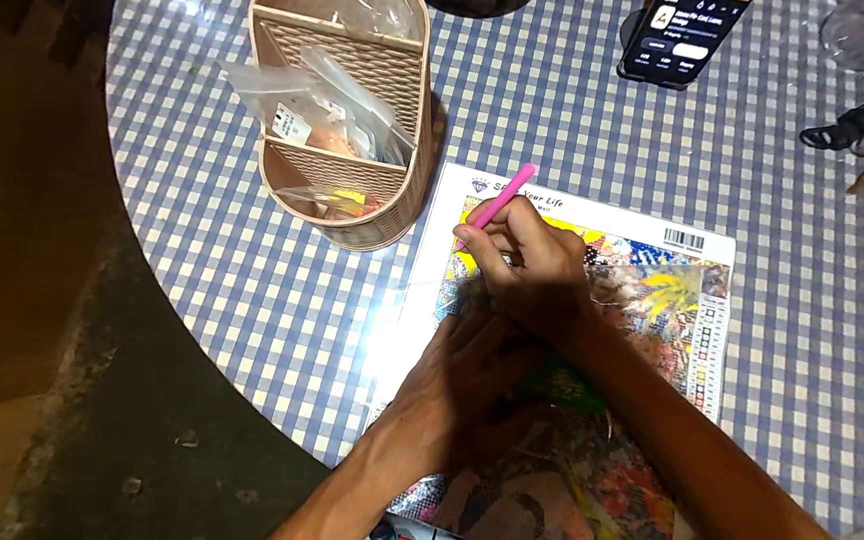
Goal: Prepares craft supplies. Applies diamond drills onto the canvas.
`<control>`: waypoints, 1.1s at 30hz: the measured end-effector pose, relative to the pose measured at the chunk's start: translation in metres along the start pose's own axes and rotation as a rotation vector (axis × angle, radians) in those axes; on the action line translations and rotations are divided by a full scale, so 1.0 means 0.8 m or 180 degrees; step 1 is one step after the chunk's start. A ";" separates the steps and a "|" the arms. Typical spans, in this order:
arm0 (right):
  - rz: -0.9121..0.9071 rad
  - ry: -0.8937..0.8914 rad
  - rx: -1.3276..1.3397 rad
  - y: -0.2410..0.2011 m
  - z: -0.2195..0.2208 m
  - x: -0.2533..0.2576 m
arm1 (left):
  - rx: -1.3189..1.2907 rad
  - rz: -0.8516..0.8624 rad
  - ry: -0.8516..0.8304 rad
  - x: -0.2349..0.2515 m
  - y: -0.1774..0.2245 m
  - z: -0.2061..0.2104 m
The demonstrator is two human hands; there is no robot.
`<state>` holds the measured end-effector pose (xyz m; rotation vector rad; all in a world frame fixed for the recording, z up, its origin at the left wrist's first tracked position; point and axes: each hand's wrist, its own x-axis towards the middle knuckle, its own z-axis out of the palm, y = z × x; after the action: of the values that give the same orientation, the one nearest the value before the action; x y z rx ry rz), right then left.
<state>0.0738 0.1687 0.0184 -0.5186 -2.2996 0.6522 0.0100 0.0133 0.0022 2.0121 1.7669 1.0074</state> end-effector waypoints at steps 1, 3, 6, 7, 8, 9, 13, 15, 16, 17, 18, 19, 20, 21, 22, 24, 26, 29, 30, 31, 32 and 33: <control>-0.0017 -0.0027 -0.0017 -0.001 -0.001 0.001 | 0.0017 -0.0013 -0.0009 0.000 0.000 0.000; -0.0070 -0.0019 -0.0037 -0.001 0.000 0.000 | 0.0006 -0.0013 -0.0012 0.001 0.000 0.000; -0.0086 -0.0006 -0.0057 -0.001 0.001 0.000 | -0.0006 -0.0006 -0.0015 0.001 0.000 -0.001; -0.0082 -0.0009 -0.0052 -0.001 0.001 0.000 | 0.0006 -0.0009 -0.0015 0.001 0.000 -0.001; -0.0082 -0.0007 -0.0047 -0.001 0.001 0.000 | 0.0022 -0.0013 -0.0021 0.001 0.000 -0.001; -0.0083 -0.0001 -0.0046 -0.001 0.001 0.000 | 0.0031 -0.0013 -0.0020 0.001 0.000 -0.001; -0.0102 -0.0003 -0.0083 0.000 0.001 0.000 | 0.0038 -0.0010 -0.0022 0.001 0.000 -0.001; -0.0109 -0.0004 -0.0114 -0.001 0.001 0.000 | 0.0045 -0.0017 -0.0041 0.001 0.001 -0.001; -0.0115 -0.0004 -0.0134 -0.001 0.001 0.000 | 0.0044 -0.0019 -0.0037 0.001 0.001 -0.001; -0.0123 -0.0007 -0.0148 -0.001 0.001 0.000 | 0.0040 -0.0019 -0.0032 0.001 0.001 -0.001; -0.0124 -0.0027 -0.0158 -0.001 0.000 0.000 | 0.0036 -0.0025 -0.0033 0.001 0.001 -0.001; -0.0122 -0.0042 -0.0174 -0.002 0.000 0.001 | 0.0034 -0.0029 -0.0041 0.001 0.000 -0.001; -0.0128 -0.0043 -0.0178 -0.002 0.000 0.001 | 0.0035 -0.0033 -0.0051 0.001 0.001 -0.001; -0.0140 -0.0036 -0.0179 -0.001 0.000 0.000 | 0.0031 -0.0039 -0.0052 0.001 0.001 -0.001; -0.0151 -0.0024 -0.0179 -0.001 0.001 0.000 | 0.0030 -0.0038 -0.0047 0.000 0.000 -0.001; -0.0180 -0.0008 -0.0167 -0.001 0.001 0.000 | 0.0028 -0.0040 -0.0047 0.001 0.000 -0.001; -0.0192 -0.0016 -0.0165 -0.001 0.001 0.001 | 0.0040 -0.0037 -0.0041 0.001 0.001 -0.001; -0.0222 -0.0030 -0.0215 -0.003 0.001 0.002 | 0.0044 -0.0031 -0.0017 0.001 0.001 0.000; -0.0235 -0.0048 -0.0212 -0.004 0.000 0.002 | 0.0030 -0.0037 -0.0015 0.001 0.001 0.000; -0.0217 -0.0078 -0.0194 -0.005 -0.001 0.002 | 0.0020 -0.0052 -0.0021 0.001 0.001 -0.001; -0.0149 -0.0133 -0.0169 -0.006 -0.004 0.001 | 0.0013 -0.0063 -0.0031 0.001 0.001 -0.001; -0.0021 -0.0207 -0.0100 -0.008 -0.008 0.001 | 0.0005 -0.0073 -0.0040 0.001 0.001 -0.001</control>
<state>0.0767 0.1659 0.0262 -0.5112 -2.3749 0.6392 0.0104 0.0133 0.0034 1.9903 1.7807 0.9846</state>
